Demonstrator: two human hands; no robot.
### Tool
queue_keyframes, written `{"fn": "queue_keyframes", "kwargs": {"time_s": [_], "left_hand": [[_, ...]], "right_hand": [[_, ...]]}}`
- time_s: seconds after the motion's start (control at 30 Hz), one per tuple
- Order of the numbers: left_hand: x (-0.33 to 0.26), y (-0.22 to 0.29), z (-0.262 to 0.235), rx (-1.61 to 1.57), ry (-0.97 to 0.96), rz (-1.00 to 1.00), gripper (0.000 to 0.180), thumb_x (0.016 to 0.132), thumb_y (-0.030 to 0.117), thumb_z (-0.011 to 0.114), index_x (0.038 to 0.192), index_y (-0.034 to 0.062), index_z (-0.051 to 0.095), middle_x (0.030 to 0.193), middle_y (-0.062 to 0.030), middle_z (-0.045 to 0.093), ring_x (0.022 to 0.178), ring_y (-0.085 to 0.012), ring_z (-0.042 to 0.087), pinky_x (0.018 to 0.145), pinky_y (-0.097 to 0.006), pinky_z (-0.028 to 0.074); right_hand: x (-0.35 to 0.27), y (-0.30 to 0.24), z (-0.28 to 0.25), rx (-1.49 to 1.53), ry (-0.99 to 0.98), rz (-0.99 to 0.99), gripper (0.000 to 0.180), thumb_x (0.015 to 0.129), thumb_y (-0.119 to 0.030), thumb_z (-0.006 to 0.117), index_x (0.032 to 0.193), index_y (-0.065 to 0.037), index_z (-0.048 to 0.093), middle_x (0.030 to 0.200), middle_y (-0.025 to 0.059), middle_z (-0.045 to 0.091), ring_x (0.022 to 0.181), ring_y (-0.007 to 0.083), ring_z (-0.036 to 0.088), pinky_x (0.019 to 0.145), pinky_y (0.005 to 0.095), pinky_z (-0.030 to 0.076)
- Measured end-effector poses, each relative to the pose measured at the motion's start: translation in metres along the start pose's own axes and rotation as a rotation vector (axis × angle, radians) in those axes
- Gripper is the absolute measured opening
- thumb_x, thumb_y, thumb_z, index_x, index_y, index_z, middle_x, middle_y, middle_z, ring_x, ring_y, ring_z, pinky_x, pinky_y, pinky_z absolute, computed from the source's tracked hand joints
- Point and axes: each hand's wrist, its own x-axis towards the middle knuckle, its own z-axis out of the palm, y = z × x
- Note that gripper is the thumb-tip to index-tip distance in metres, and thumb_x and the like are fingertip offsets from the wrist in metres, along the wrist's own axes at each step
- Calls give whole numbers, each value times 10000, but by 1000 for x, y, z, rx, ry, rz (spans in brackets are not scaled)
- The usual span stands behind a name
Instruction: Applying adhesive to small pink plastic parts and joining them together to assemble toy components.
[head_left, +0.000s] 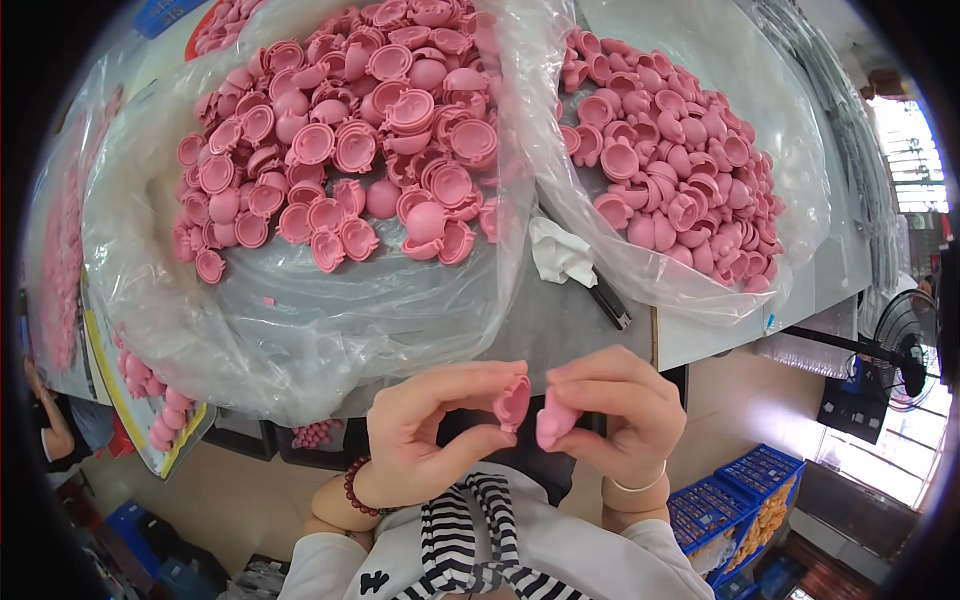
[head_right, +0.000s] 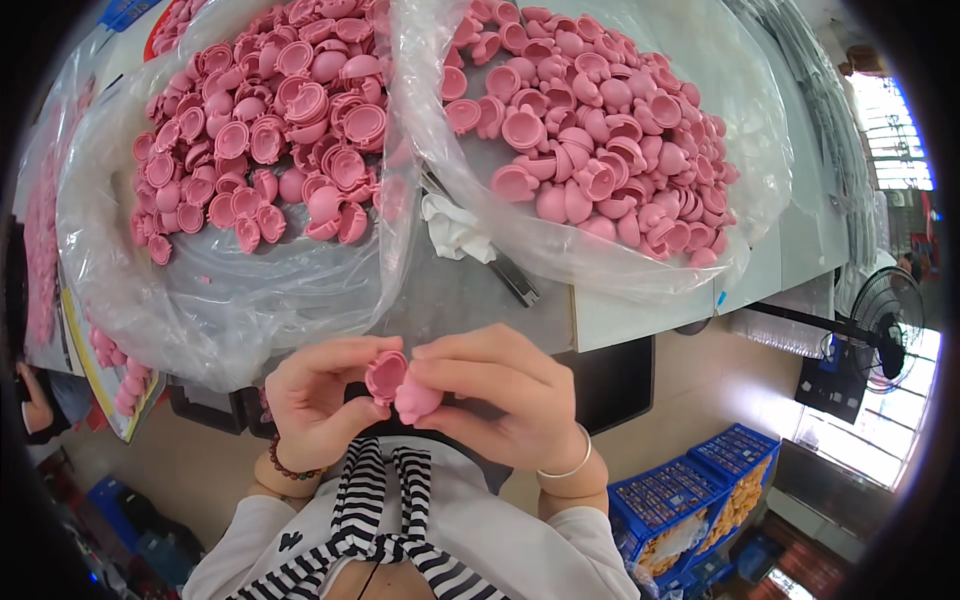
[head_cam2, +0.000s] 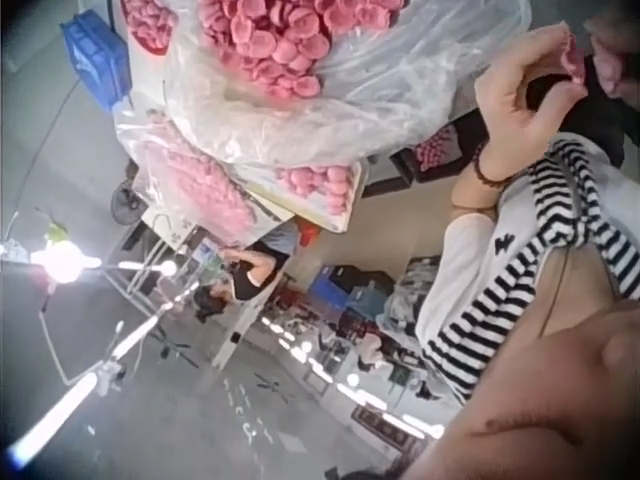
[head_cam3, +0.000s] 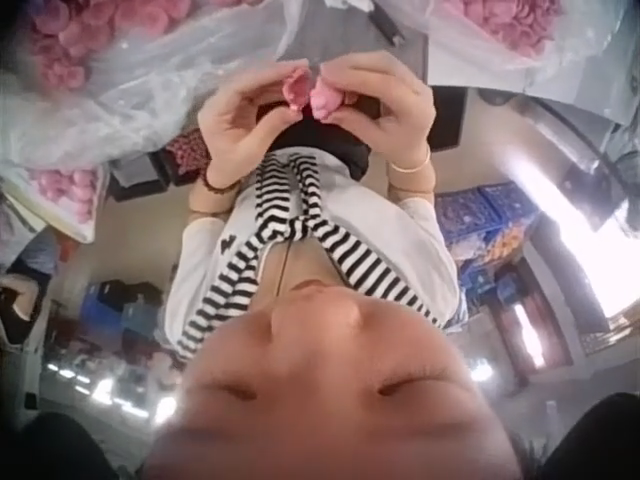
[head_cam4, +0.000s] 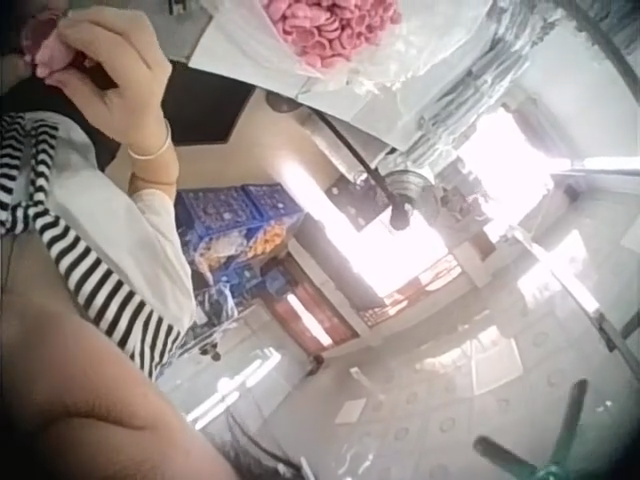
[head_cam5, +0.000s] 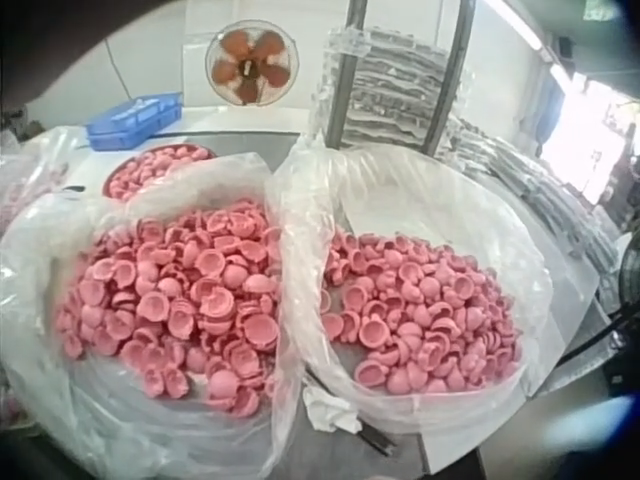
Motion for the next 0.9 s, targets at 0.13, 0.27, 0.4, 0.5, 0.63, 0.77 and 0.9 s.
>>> {"fn": "queue_keyframes", "kwargs": {"time_s": [0.13,0.27,0.4,0.5,0.63,0.77,0.9], "left_hand": [[2,-1,0,250,-6,114,340,652,-27,687,979,-14,596,1010,-153,596,798,-181,617,702,-255,497],[5,-1,1,324,-20,173,340,652,-26,685,980,-13,598,1011,-145,598,806,-180,617,706,-258,498],[7,-2,1,301,-49,156,359,653,-12,691,999,-4,597,1025,-149,593,821,-190,616,709,-257,497],[9,-2,-1,308,-70,157,376,648,11,704,1008,-4,594,1025,-149,591,827,-193,613,714,-260,495],[14,0,-3,238,-146,155,488,599,53,753,1039,-43,566,1056,-211,560,879,-207,586,779,-281,454],[10,-5,-4,228,-97,141,484,605,136,764,1007,-60,579,972,-192,609,830,-198,589,730,-287,453],[13,-2,-9,145,-161,213,449,579,168,774,932,-54,609,858,-199,633,753,-228,610,671,-294,460]], "right_hand": [[4,6,6,-110,-47,-124,363,576,-43,756,912,-6,621,907,113,582,723,160,570,588,231,477],[-4,9,8,-46,36,-42,369,566,-80,770,905,-18,637,827,85,566,690,147,564,586,229,472],[-7,12,9,-51,75,-71,375,552,-102,779,894,-24,644,808,74,558,682,146,561,557,218,461],[-6,11,7,-168,43,-103,404,553,-89,777,925,-22,635,778,68,581,645,147,566,550,219,461],[-10,10,18,-145,74,-177,373,581,-23,749,925,-8,606,724,70,606,592,166,582,529,238,469],[-15,-2,20,-143,36,-208,303,599,32,695,875,-21,581,707,80,608,599,197,600,516,260,477],[-29,-2,-16,-378,458,-310,127,707,-73,639,761,-29,533,655,86,567,555,198,536,523,283,442]]}}
